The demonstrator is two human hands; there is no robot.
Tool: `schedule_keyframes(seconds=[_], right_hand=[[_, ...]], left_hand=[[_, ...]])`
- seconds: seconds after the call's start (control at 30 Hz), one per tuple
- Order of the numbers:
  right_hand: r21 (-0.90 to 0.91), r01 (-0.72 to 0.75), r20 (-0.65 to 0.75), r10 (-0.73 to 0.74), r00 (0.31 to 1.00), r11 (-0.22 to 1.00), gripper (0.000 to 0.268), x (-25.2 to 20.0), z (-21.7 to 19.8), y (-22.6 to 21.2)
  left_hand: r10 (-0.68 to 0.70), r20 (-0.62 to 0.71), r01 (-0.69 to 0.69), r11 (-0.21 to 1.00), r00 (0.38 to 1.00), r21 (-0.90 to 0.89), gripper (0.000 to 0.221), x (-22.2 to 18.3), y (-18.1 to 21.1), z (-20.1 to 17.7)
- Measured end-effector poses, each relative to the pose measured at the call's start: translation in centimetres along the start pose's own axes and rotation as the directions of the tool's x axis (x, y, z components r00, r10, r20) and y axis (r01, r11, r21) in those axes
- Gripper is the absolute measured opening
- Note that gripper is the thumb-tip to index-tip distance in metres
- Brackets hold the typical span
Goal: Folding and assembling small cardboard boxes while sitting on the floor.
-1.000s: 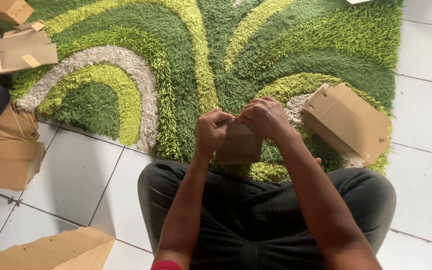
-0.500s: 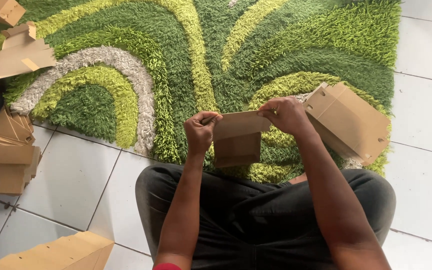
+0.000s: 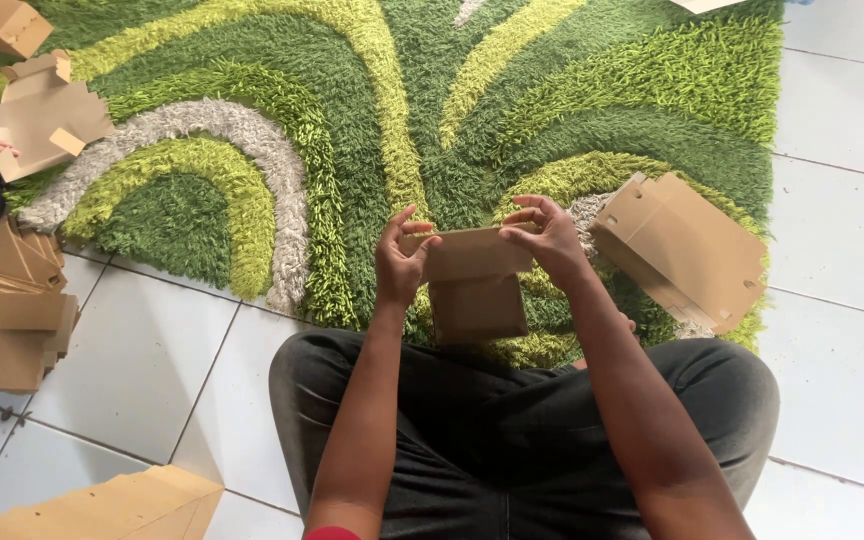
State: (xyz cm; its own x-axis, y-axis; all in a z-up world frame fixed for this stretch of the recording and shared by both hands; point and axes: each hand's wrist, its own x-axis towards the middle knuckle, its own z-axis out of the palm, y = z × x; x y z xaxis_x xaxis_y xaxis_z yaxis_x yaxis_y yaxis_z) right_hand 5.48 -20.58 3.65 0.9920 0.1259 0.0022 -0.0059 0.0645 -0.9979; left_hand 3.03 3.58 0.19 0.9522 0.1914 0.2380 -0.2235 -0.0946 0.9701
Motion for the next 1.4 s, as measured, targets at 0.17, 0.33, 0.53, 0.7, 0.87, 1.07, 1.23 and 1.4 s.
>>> schedule_keyframes(seconds=[0.17,0.33,0.53,0.7,0.87,1.07,1.23,1.4], right_hand=[[-0.246,0.151,0.122,-0.124,0.985,0.957,0.091,0.6,-0.7,1.3],[-0.437,0.209,0.120,-0.173,0.977,0.875,0.065,0.5,-1.2,2.6],[-0.429,0.198,-0.075,-0.254,0.964,0.881,0.020,1.1,-0.9,4.2],[-0.415,0.099,-0.293,-0.236,0.926,0.904,0.032,1.4,-0.3,4.5],[-0.355,0.014,-0.390,-0.162,0.906,0.935,0.045,0.5,0.8,3.6],[-0.210,0.020,-0.411,-0.107,0.905,0.978,0.046,0.9,1.4,4.8],[-0.134,-0.050,-0.425,-0.011,0.905,0.990,0.042,1.1,1.1,6.6],[-0.247,-0.195,-0.502,0.047,0.864,0.949,0.041,1.5,-0.3,9.6]], left_hand=[[0.025,0.118,-0.035,0.996,0.993,0.084,0.090,-0.1,-0.9,0.1],[0.009,0.053,-0.013,0.998,0.999,0.069,0.055,-0.2,-3.1,0.7],[-0.037,-0.161,0.058,0.989,0.986,0.132,0.020,-0.5,-2.8,1.1],[-0.040,-0.209,0.059,0.994,0.977,0.089,0.034,-0.9,-1.7,1.2],[-0.023,-0.216,0.028,0.999,0.976,0.019,0.026,-1.4,-1.6,1.7],[-0.050,-0.276,0.061,0.998,0.960,0.031,0.033,-0.9,-4.2,2.4],[-0.265,-0.217,0.304,0.937,0.940,0.172,0.041,-1.9,-3.2,2.6],[-0.325,-0.143,0.353,0.893,0.935,0.280,0.026,-2.3,-3.2,2.7]])
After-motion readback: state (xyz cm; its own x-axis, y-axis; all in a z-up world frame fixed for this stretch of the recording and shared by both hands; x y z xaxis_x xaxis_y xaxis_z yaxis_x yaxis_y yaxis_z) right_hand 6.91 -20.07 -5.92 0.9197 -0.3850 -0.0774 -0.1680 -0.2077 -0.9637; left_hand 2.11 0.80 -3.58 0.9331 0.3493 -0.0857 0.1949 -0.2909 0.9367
